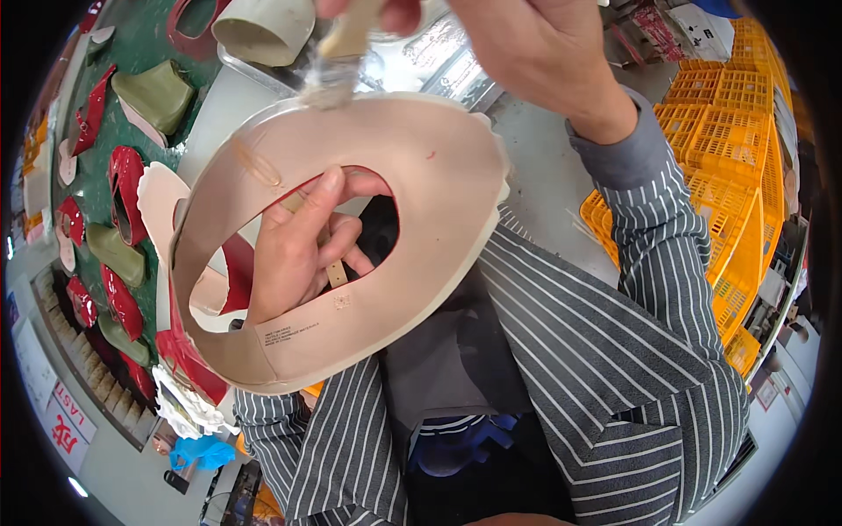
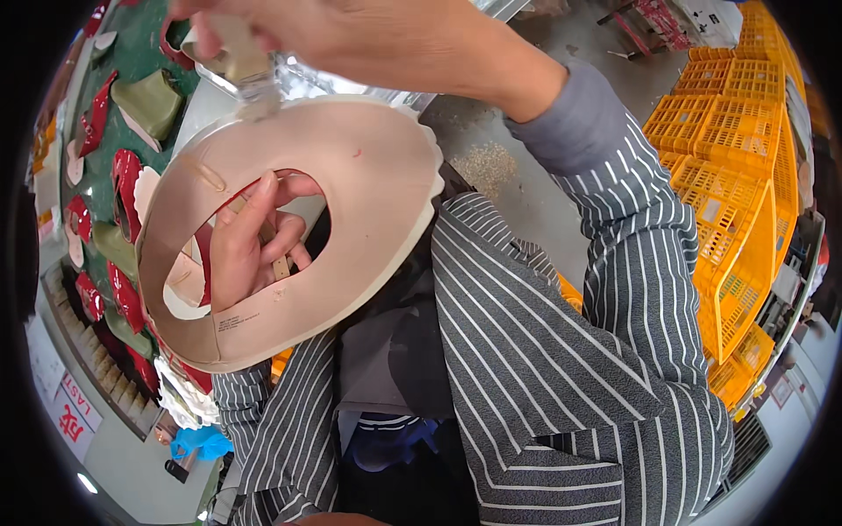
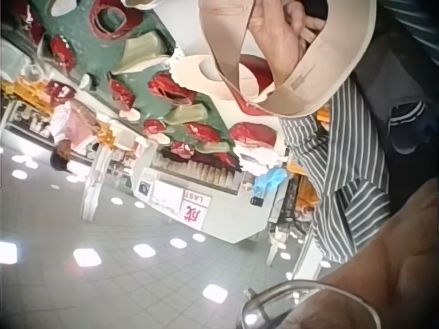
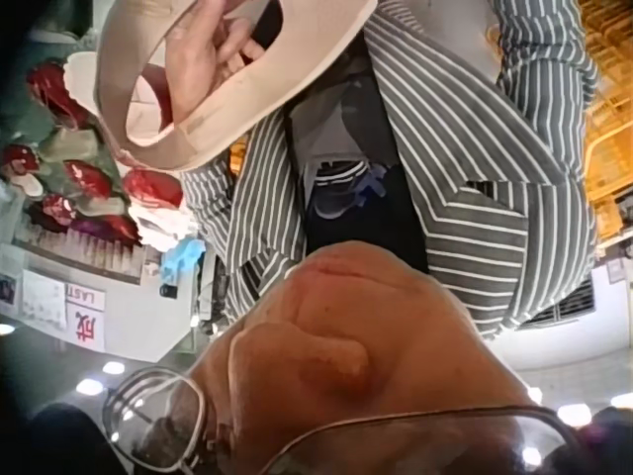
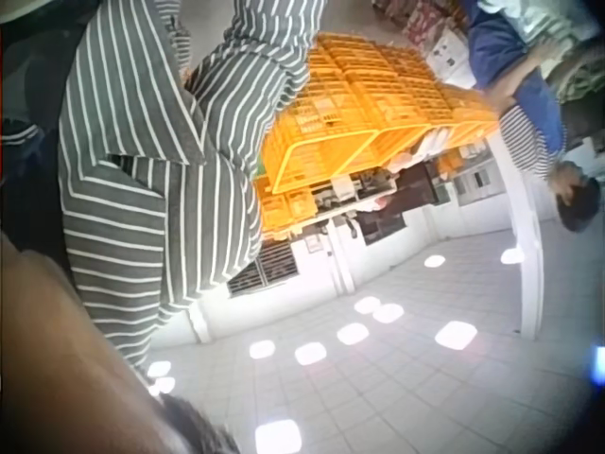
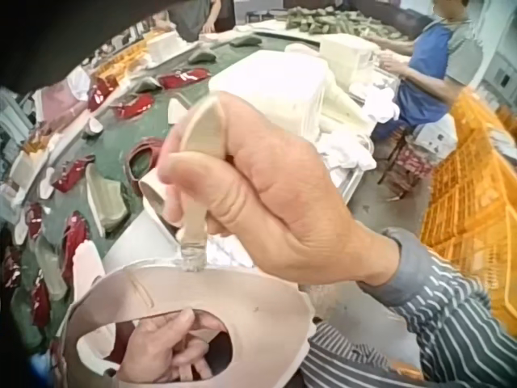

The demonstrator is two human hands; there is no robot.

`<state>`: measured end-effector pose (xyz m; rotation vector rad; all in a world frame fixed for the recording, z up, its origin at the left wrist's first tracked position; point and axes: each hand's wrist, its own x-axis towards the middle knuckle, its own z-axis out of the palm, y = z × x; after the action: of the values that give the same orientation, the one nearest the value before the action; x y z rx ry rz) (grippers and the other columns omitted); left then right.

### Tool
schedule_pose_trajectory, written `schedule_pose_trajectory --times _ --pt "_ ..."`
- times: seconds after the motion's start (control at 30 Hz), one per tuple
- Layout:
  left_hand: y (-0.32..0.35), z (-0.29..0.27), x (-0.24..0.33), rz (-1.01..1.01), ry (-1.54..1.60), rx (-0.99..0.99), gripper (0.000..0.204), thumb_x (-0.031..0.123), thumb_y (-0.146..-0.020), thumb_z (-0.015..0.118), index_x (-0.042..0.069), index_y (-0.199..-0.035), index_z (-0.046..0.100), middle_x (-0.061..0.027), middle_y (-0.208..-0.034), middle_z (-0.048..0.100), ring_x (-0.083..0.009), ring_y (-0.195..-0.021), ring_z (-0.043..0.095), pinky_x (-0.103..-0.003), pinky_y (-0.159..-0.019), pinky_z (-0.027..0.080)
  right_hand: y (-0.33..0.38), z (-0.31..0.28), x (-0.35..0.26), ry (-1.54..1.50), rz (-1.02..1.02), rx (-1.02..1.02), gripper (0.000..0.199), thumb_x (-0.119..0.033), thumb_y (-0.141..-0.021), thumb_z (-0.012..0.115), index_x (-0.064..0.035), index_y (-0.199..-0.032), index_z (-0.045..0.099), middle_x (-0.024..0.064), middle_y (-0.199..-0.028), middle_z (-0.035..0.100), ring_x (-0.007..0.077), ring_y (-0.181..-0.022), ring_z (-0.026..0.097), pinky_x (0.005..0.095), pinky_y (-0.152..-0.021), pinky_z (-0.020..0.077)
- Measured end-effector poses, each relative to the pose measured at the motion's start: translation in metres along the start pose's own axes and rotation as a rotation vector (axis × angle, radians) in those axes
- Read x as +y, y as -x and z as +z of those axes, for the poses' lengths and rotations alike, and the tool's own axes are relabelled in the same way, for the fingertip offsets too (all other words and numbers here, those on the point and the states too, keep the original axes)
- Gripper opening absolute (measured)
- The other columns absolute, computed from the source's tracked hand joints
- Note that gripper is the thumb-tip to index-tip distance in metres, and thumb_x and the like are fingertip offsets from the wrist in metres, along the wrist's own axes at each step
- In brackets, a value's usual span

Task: The person is applying glue to the edges of shoe components using a brush and then placing them on a rotating conveyor table.

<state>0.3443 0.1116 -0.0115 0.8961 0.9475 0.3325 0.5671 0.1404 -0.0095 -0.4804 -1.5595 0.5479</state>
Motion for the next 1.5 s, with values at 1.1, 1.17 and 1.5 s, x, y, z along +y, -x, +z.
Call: schedule_pose_trajectory --times 1.1,1.17,1.5 --pt "-0.016 0.04 -0.055 0.796 0.21 0.227 0.057 0.046 -0.101 0.024 -0.001 -0.126 0.046 -0.025 -0.124 0.049 -0.0262 -0.076 0.061 -0.035 -0.07 0.048 0.044 -0.043 -0.061 0.362 0.062 0.364 0.026 -0.026 -0.101 0.038 -0.0012 -0.106 0.043 0.0139 -0.086 0.063 0.0094 -0.061 0.056 0.0204 -0.057 0.0477" --pt "-0.018 0.046 -0.054 0.817 0.207 0.214 0.058 0.047 -0.1 0.025 0.0 -0.127 0.046 -0.0251 -0.125 0.049 -0.0276 -0.08 0.061 -0.037 -0.073 0.048 0.033 -0.038 -0.059 0.271 0.064 0.476 0.023 -0.025 -0.102 0.037 -0.0031 -0.106 0.044 0.013 -0.085 0.063 0.0093 -0.061 0.058 0.0198 -0.055 0.0487" --pt "-0.038 0.054 -0.041 0.925 0.326 0.301 0.064 0.053 -0.098 0.025 0.0 -0.131 0.037 -0.0272 -0.127 0.046 -0.0367 -0.09 0.061 -0.044 -0.077 0.051 0.06 -0.033 -0.058 0.213 0.277 0.502 0.022 -0.024 -0.101 0.04 -0.0024 -0.105 0.041 0.0124 -0.081 0.062 0.0075 -0.055 0.054 0.0171 -0.05 0.0456"
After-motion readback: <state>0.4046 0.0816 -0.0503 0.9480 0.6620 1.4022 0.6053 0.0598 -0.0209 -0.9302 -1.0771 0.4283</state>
